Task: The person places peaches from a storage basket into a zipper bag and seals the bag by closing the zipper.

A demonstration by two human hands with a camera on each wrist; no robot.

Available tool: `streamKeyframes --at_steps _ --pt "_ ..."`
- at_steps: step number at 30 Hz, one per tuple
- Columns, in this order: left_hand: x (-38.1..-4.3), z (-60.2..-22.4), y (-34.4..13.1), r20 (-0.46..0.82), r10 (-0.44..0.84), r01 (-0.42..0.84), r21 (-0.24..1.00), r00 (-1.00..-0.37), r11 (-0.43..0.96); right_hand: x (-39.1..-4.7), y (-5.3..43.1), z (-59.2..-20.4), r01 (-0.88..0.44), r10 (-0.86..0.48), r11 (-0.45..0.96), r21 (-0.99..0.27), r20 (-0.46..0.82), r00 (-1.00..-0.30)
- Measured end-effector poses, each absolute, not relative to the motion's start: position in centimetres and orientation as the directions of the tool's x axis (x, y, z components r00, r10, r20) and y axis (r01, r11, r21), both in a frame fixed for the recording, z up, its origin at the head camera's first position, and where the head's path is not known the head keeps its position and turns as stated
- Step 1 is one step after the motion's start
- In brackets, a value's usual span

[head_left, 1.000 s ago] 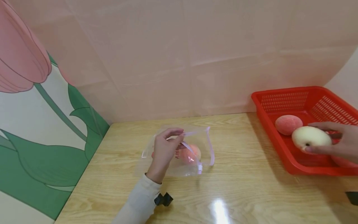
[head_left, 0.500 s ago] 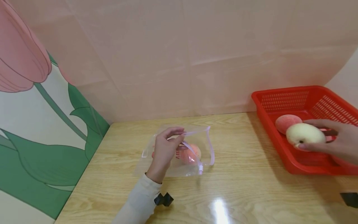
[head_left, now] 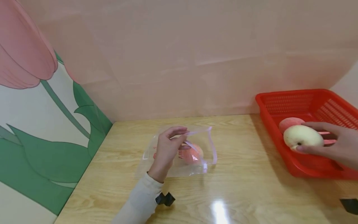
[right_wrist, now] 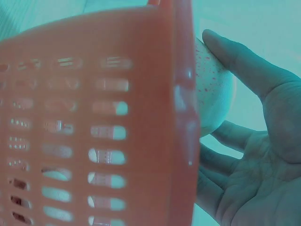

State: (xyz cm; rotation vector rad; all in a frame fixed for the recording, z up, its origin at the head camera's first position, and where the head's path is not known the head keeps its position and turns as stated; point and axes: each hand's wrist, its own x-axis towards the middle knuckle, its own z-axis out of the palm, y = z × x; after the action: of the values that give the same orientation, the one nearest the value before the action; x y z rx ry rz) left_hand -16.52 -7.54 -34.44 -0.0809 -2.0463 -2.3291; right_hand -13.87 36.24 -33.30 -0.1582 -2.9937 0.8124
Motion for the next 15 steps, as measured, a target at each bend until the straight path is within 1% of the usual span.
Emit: streamKeyframes --at_steps 9,15 --pt "-16.4 -34.1 -7.6 0.050 0.006 0.049 0.992 -0.999 -0.113 -13.9 35.2 -32.9 0.102 0.122 0.853 -0.512 0.007 -0.992" --pt "-16.4 -34.1 -7.8 0.040 0.022 0.037 0.992 -0.999 -0.122 -14.2 33.9 -32.3 0.072 0.093 0.849 -0.524 0.013 -0.996"
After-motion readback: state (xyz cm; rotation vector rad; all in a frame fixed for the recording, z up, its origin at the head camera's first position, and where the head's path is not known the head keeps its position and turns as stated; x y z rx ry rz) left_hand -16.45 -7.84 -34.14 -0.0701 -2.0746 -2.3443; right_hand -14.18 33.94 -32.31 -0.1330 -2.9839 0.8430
